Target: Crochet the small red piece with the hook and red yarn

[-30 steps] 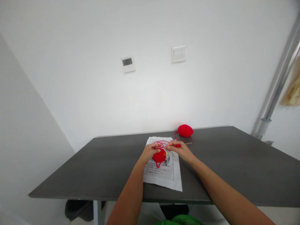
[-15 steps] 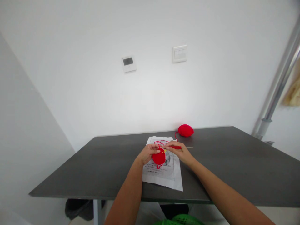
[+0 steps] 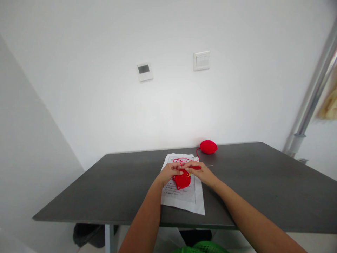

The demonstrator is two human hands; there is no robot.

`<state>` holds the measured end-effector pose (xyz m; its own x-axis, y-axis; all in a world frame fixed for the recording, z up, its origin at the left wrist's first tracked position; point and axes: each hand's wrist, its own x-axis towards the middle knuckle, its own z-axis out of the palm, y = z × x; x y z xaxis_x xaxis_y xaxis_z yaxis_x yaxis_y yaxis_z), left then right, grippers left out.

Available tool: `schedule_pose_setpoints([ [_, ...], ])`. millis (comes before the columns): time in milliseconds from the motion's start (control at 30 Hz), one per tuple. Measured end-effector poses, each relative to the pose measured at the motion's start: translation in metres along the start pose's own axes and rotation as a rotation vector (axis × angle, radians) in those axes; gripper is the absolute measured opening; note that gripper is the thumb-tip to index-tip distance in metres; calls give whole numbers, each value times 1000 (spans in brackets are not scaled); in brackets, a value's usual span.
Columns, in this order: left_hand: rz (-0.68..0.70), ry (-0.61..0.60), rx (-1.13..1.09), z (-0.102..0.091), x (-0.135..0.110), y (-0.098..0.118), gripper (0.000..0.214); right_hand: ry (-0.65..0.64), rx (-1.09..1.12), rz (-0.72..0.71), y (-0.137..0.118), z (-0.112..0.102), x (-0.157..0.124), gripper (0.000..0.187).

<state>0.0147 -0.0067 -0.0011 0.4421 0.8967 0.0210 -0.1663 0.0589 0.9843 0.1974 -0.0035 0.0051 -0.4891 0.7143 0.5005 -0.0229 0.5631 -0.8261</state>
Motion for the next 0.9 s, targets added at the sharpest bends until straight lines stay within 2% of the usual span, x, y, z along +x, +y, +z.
schedule_pose_setpoints([
  [167, 71, 163, 136, -3, 10, -11, 47, 59, 26, 24, 1, -1, 1, 18],
  [267, 124, 215, 204, -6, 15, -17, 52, 83, 18, 22, 3, 0, 1, 18],
  [500, 214, 337, 365, 0, 17, -18, 45, 153, -111, 11, 6, 4, -1, 16],
  [667, 262, 381, 356, 7, 16, -12, 46, 138, -269, 3, 10, 9, -2, 14],
  [800, 283, 468, 318, 10, 18, -12, 47, 130, -381, -83, 13, 14, -3, 14],
  [900, 283, 473, 176, 14, 19, -13, 44, 119, -450, -164, 10, 17, -3, 15],
])
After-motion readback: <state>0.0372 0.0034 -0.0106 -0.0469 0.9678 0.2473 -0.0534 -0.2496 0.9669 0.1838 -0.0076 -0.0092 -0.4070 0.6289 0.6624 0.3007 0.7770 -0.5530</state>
